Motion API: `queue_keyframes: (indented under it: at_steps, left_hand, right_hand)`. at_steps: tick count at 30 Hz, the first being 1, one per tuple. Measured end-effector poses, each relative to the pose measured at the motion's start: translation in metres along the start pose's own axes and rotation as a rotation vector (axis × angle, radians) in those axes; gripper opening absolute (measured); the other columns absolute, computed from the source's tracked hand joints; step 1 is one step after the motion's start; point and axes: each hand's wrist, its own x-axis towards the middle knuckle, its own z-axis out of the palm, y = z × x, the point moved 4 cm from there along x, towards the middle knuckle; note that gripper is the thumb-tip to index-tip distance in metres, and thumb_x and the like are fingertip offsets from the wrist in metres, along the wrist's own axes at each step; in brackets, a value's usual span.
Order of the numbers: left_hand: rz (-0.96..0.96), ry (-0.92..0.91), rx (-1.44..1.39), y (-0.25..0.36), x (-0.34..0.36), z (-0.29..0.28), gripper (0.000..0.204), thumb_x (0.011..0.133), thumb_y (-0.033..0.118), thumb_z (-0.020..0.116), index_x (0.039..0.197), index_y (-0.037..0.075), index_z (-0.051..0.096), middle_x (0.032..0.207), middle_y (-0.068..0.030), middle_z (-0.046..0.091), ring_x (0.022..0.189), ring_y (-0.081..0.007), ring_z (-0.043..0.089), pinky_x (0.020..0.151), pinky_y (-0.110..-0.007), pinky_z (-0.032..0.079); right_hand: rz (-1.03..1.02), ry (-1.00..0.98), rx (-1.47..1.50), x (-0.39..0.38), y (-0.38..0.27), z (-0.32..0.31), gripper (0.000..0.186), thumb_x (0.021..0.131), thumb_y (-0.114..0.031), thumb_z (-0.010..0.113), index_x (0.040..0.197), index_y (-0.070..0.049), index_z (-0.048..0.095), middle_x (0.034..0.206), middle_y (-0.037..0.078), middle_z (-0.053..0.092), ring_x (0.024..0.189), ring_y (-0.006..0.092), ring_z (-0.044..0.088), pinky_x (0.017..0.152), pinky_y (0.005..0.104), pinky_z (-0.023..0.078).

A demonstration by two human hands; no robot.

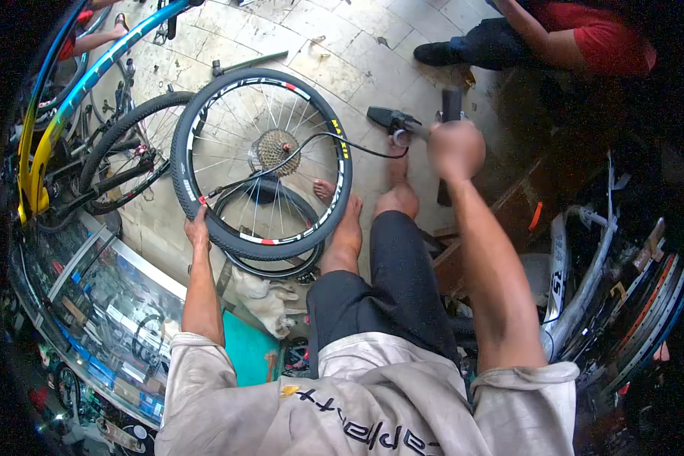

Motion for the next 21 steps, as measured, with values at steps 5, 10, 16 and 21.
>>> queue_keyframes:
  at_steps: [5, 10, 16, 21]
  left_hand:
    - [-0.050, 0.007, -0.032, -0.013, -0.010, 0.002, 0.049, 0.078, 0.031, 0.080, 0.111, -0.003, 0.071, 0.102, -0.0144, 0.074, 0.093, -0.0269, 0.068, 0.088, -0.037, 0.051]
    - [0.035, 0.118, 0.014, 0.004, -0.016, -0.008, 0.050, 0.075, 0.030, 0.080, 0.111, -0.003, 0.070, 0.105, -0.0156, 0.074, 0.095, -0.0285, 0.068, 0.090, -0.038, 0.050]
    - [0.073, 0.051, 0.041, 0.005, 0.012, -0.005, 0.050, 0.075, 0.031, 0.080, 0.110, -0.004, 0.070, 0.104, -0.0170, 0.073, 0.094, -0.0302, 0.069, 0.089, -0.039, 0.052]
    - [0.079, -0.050, 0.033, 0.021, 0.040, -0.005, 0.048, 0.079, 0.030, 0.078, 0.112, -0.004, 0.069, 0.099, -0.0135, 0.073, 0.090, -0.0264, 0.068, 0.087, -0.037, 0.052]
  right_hand:
    - [-0.073, -0.052, -0.086, 0.058, -0.039, -0.026, 0.044, 0.071, -0.027, 0.059, 0.098, 0.004, 0.076, 0.096, 0.028, 0.073, 0.095, 0.0446, 0.072, 0.088, 0.0464, 0.057]
    - [-0.021, -0.027, -0.060, 0.020, -0.031, -0.013, 0.046, 0.071, -0.027, 0.060, 0.108, -0.003, 0.074, 0.100, 0.028, 0.072, 0.098, 0.0449, 0.071, 0.092, 0.0472, 0.056]
    - [0.021, -0.134, -0.040, -0.035, 0.008, -0.004, 0.040, 0.069, -0.027, 0.068, 0.104, -0.007, 0.075, 0.099, 0.024, 0.073, 0.100, 0.0430, 0.070, 0.091, 0.0495, 0.054]
    - [0.095, -0.058, 0.009, -0.042, 0.022, 0.004, 0.034, 0.074, -0.028, 0.066, 0.100, -0.007, 0.075, 0.094, 0.023, 0.073, 0.096, 0.0427, 0.070, 0.087, 0.0490, 0.054]
